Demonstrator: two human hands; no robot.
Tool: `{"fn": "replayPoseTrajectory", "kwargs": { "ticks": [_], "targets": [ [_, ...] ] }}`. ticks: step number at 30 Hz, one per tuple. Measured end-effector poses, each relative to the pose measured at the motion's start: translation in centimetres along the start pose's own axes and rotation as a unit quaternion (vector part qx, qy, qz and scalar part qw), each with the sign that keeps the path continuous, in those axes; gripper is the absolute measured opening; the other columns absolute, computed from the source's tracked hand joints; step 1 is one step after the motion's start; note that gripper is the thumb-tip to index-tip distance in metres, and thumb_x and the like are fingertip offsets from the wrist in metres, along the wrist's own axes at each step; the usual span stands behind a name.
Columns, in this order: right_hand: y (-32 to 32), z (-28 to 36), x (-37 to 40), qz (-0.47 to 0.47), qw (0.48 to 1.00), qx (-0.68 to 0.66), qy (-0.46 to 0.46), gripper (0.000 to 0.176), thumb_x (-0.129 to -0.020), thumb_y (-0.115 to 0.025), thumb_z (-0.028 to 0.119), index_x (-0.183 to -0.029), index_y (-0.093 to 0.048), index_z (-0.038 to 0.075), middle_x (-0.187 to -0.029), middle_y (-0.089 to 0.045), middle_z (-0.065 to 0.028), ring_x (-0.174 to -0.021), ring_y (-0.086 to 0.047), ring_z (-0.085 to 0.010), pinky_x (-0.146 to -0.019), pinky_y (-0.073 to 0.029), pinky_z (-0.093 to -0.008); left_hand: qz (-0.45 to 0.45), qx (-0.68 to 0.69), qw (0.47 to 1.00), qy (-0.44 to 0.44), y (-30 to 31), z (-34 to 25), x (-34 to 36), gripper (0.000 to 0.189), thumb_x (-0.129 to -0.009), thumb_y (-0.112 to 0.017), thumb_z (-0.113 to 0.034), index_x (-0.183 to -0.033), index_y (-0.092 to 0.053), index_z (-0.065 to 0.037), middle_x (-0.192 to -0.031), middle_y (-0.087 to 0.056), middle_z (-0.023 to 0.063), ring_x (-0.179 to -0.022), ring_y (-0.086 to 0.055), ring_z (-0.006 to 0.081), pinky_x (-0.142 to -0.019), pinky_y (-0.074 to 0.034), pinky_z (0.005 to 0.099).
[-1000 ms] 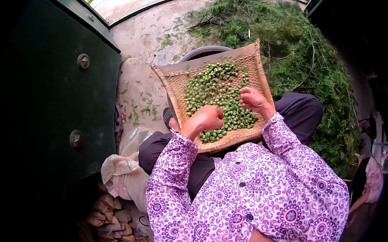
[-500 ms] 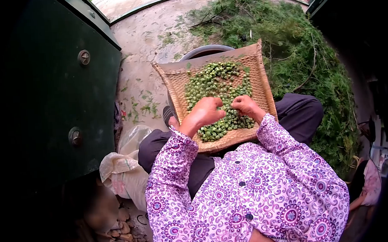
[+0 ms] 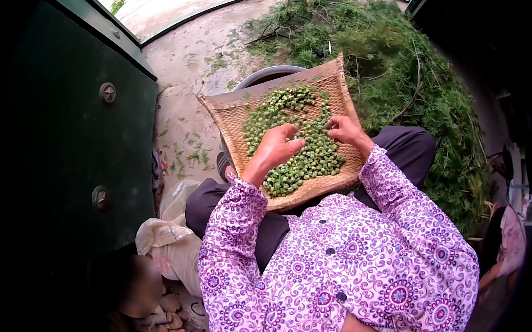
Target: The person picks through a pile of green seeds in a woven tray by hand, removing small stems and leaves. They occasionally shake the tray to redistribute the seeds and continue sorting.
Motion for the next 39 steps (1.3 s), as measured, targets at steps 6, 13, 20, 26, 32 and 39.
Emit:
{"fn": "replayPoseTrajectory", "kwargs": {
  "ticks": [6,13,20,26,32,39],
  "targets": [
    [-4.2,-0.3,0.5,0.007,0.945,0.291,0.149,0.027,-0.063,-0.057,0.003,-0.09,-0.063,0.005,-0.081,-0.062,-0.0197,-0.078,-0.059,-0.0347,-0.07,-0.047,-0.04,0.007,0.027,1.0,-0.004,0.0,0.2,0.6,0.045,-0.073,-0.064,-0.029,-0.103,-0.058,0.005,-0.099,-0.061,0.0198,-0.093,-0.059,0.0272,-0.081,-0.046,0.0331],
    [-5.6,-1.1,-0.1,0.04,0.935,0.347,0.055,0.025,-0.064,-0.056,0.003,-0.088,-0.062,0.006,-0.082,-0.061,-0.0202,-0.08,-0.059,-0.0361,-0.07,-0.046,-0.0422,0.016,0.011,1.0,0.001,0.2,0.6,0.2,0.041,-0.076,-0.064,-0.024,-0.108,-0.057,0.002,-0.101,-0.061,0.0154,-0.09,-0.059,0.0224,-0.078,-0.048,0.0322],
    [2.8,3.9,2.6,-0.078,0.99,0.003,0.115,0.013,-0.073,-0.06,0.01,-0.081,-0.059,0.0,-0.068,-0.059,-0.0075,-0.063,-0.055,-0.0112,-0.057,-0.045,-0.0273,0.005,0.018,1.0,-0.005,0.7,0.2,-0.1,0.039,-0.076,-0.064,-0.023,-0.106,-0.058,0.002,-0.098,-0.062,0.0129,-0.085,-0.059,0.0199,-0.075,-0.048,0.0308],
    [15.9,3.5,5.7,-0.407,0.824,0.383,0.095,0.039,-0.07,-0.063,0.015,-0.107,-0.055,0.004,-0.102,-0.058,-0.0166,-0.092,-0.057,-0.0251,-0.081,-0.045,-0.0366,-0.073,0.265,0.961,-0.024,6.9,-1.4,0.9,0.042,-0.082,-0.061,-0.024,-0.111,-0.053,0.005,-0.099,-0.06,0.0124,-0.083,-0.06,0.0174,-0.071,-0.048,0.0292],
    [8.5,4.8,1.9,-0.242,0.916,0.259,0.189,0.042,-0.068,-0.065,0.018,-0.104,-0.057,-0.001,-0.103,-0.056,-0.02,-0.098,-0.052,-0.0339,-0.087,-0.041,-0.0398,-0.203,0.414,0.885,-0.064,13.2,-0.4,3.0,0.022,-0.089,-0.053,-0.017,-0.103,-0.055,-0.001,-0.093,-0.062,0.0109,-0.074,-0.062,0.016,-0.063,-0.05,0.0259],
    [-4.0,2.7,-4.6,-0.075,0.93,0.311,0.178,0.025,-0.064,-0.06,0.01,-0.087,-0.062,0.001,-0.086,-0.059,-0.0211,-0.084,-0.056,-0.0353,-0.076,-0.045,-0.0422,-0.277,0.487,0.824,-0.085,15.9,1.2,5.1,0.02,-0.088,-0.053,-0.019,-0.098,-0.057,-0.002,-0.09,-0.063,0.0109,-0.07,-0.061,0.0156,-0.061,-0.05,0.0252]
  ]
}}
Point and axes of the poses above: each hand's wrist, its own x-axis away from the middle knuckle, its own y-axis out of the back of the hand, z = x × y, the point moved 8 cm from there along -x, towards the middle knuckle
